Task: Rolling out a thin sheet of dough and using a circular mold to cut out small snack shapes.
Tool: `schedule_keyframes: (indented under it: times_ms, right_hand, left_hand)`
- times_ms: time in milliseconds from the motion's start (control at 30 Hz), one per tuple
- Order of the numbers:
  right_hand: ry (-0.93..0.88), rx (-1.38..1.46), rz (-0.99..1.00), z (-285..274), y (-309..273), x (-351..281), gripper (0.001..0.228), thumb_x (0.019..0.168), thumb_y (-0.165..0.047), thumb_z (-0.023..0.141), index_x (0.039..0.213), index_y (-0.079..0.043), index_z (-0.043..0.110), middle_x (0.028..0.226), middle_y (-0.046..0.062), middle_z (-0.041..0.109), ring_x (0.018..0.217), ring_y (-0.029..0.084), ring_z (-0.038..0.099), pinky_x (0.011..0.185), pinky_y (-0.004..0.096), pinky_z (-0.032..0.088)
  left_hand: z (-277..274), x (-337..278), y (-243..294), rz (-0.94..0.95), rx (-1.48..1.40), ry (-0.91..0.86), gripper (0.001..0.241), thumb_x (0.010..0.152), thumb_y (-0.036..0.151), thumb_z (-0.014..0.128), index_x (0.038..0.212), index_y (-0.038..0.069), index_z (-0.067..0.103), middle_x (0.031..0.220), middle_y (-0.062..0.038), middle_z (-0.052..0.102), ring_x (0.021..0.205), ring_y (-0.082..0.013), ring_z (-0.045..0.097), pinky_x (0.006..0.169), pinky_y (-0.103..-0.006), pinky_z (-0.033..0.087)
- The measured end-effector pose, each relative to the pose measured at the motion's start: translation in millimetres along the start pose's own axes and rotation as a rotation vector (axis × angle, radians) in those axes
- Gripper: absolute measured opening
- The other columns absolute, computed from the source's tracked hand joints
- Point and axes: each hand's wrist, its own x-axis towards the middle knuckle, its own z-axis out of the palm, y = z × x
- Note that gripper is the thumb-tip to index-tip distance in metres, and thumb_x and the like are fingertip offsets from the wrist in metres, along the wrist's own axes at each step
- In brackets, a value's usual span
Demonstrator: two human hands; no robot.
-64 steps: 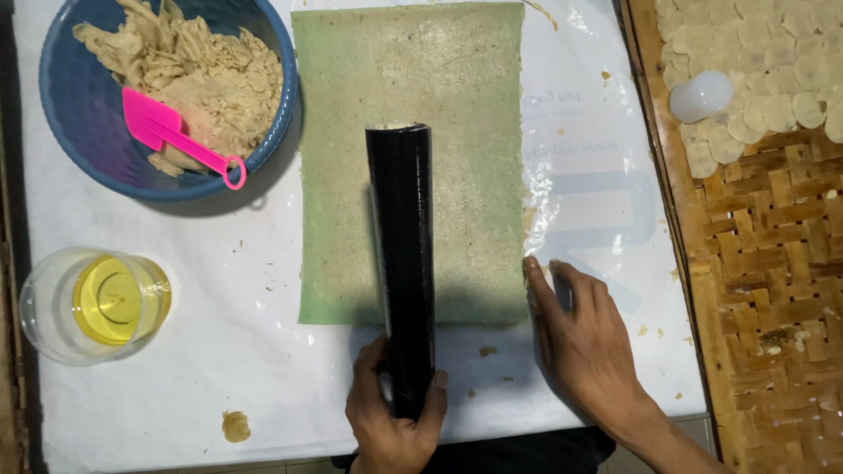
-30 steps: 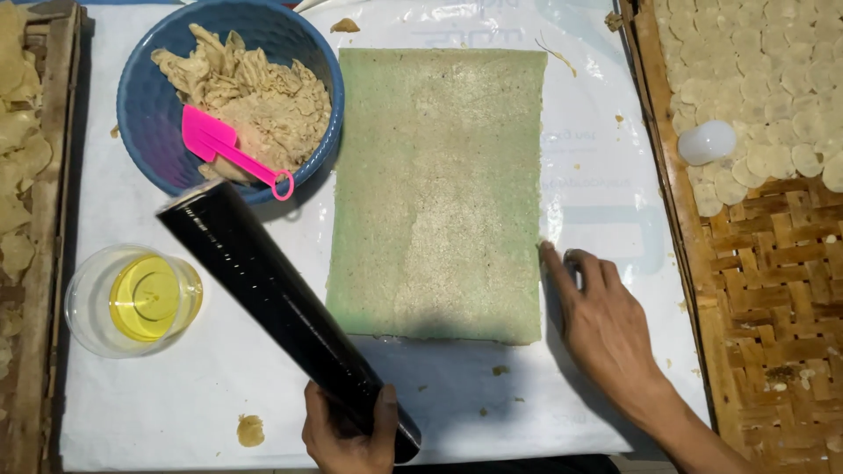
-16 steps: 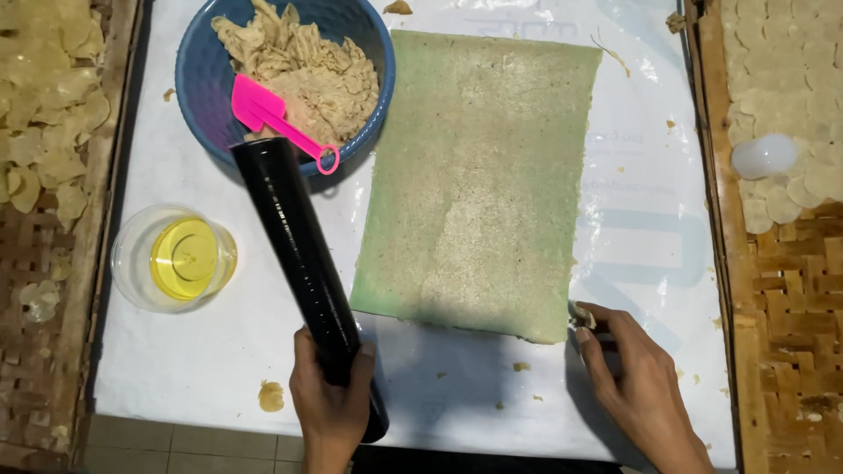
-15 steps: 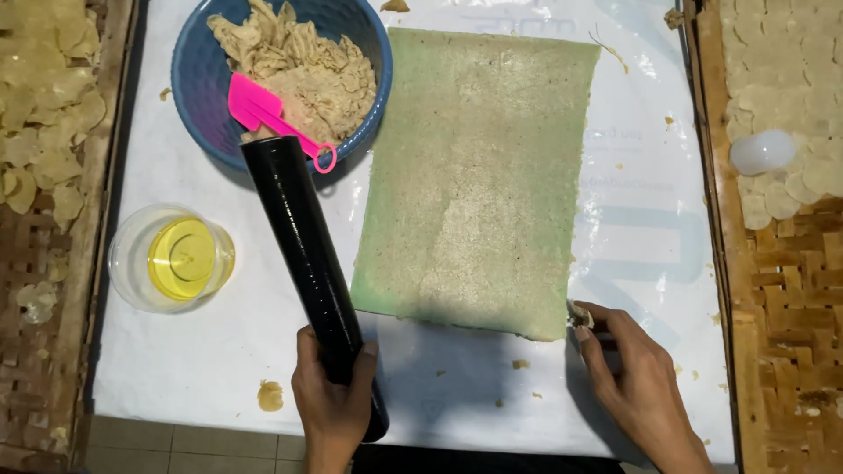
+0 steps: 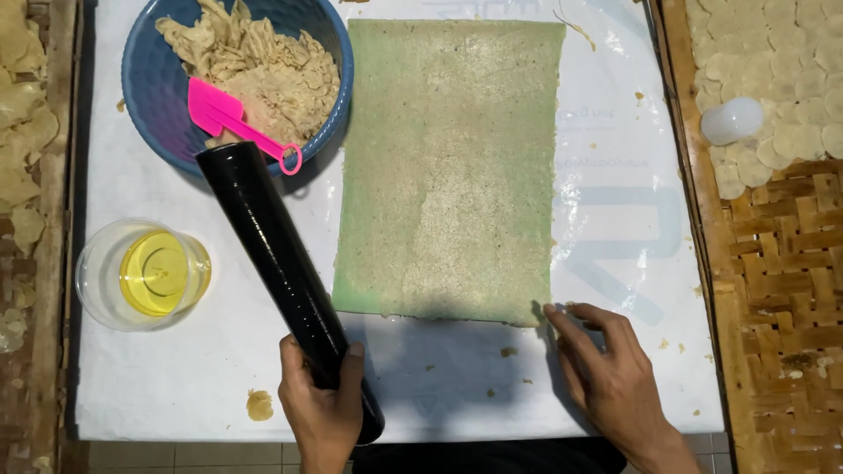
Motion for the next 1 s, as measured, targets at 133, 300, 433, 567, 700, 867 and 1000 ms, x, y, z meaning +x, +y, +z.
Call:
schedule_keyframes:
  times_ms: [133, 300, 433, 567, 700, 867, 1000]
  right_hand:
    - [-0.136, -0.161, -0.203, -7.0, 17.2, -0.5, 0.065, 0.08, -0.022, 0.073, 0.143, -0.03, 0.058, 0.133, 0.015, 0.059, 0.113, 0.027, 0.063, 0.091, 0.037, 0.058]
    - [-0.223, -0.281, -0.362, -5.1, 27.0, 11.3, 0.074, 0.085, -0.016, 0.063, 0.154, -0.035, 0.043, 0.143, 0.012, 0.053, 0.117, 0.025, 0.059, 0.096, 0.036, 0.055]
    - [-0.208, -0.31, -0.438, -3.2, 33.4, 13.3, 0.074, 0.084, -0.011, 0.064, 0.153, -0.031, 0.045, 0.139, 0.007, 0.056, 0.12, 0.023, 0.057, 0.097, 0.034, 0.054]
    - [-0.242, -0.32, -0.498, -6.0, 38.0, 12.3, 0.07, 0.087, -0.017, 0.06, 0.154, -0.029, 0.044, 0.137, 0.005, 0.055, 0.123, 0.022, 0.055, 0.103, 0.035, 0.05]
    - [-0.262, -0.274, -0.531, -8.4, 41.0, 13.9, 0.062, 0.09, -0.022, 0.058, 0.151, -0.027, 0.048, 0.134, 0.003, 0.056, 0.121, 0.021, 0.055, 0.1, 0.035, 0.05]
    - [-0.187, -0.083, -0.493, -6.5, 45.0, 6.8, 0.05, 0.086, -0.023, 0.068, 0.136, -0.026, 0.064, 0.125, 0.0, 0.06, 0.113, 0.019, 0.058, 0.09, 0.032, 0.052]
    - [-0.093, -0.156, -0.509, -4.4, 35.5, 12.5, 0.055, 0.089, -0.026, 0.07, 0.143, -0.022, 0.058, 0.128, 0.002, 0.06, 0.11, 0.017, 0.057, 0.088, 0.03, 0.052]
  left_hand:
    - [1.7, 2.2, 3.0, 0.058, -0.01, -0.022, 0.031, 0.082, 0.008, 0.076, 0.103, 0.006, 0.052, 0.065, -0.003, 0.062, 0.048, -0.0148, 0.054, 0.049, -0.0289, 0.046]
    - [3.5, 3.3, 7.4, 0.043, 0.025, -0.018, 0.033, 0.082, 0.01, 0.077, 0.104, 0.004, 0.053, 0.066, -0.004, 0.063, 0.049, -0.0157, 0.055, 0.05, -0.0299, 0.047]
    - [2.9, 1.4, 8.7, 0.055, 0.004, -0.016, 0.033, 0.082, 0.01, 0.076, 0.105, 0.004, 0.053, 0.067, -0.004, 0.064, 0.05, -0.0153, 0.055, 0.051, -0.0293, 0.047]
    - [3.6, 1.6, 8.7, 0.047, 0.028, -0.02, 0.034, 0.082, 0.012, 0.078, 0.105, 0.005, 0.053, 0.065, -0.002, 0.063, 0.047, -0.0146, 0.055, 0.048, -0.029, 0.046]
    - [3.9, 2.0, 9.3, 0.066, 0.03, -0.016, 0.035, 0.081, 0.01, 0.079, 0.104, 0.006, 0.054, 0.065, -0.002, 0.065, 0.046, -0.0145, 0.056, 0.047, -0.0287, 0.046]
    - [4.2, 1.8, 9.0, 0.059, 0.036, -0.012, 0.034, 0.082, 0.011, 0.078, 0.103, 0.005, 0.054, 0.065, -0.003, 0.063, 0.047, -0.0144, 0.055, 0.048, -0.029, 0.046]
    - [5.4, 0.4, 10.5, 0.046, 0.045, 0.002, 0.037, 0.081, 0.012, 0.079, 0.107, 0.005, 0.054, 0.066, -0.003, 0.065, 0.048, -0.0153, 0.057, 0.049, -0.0295, 0.047]
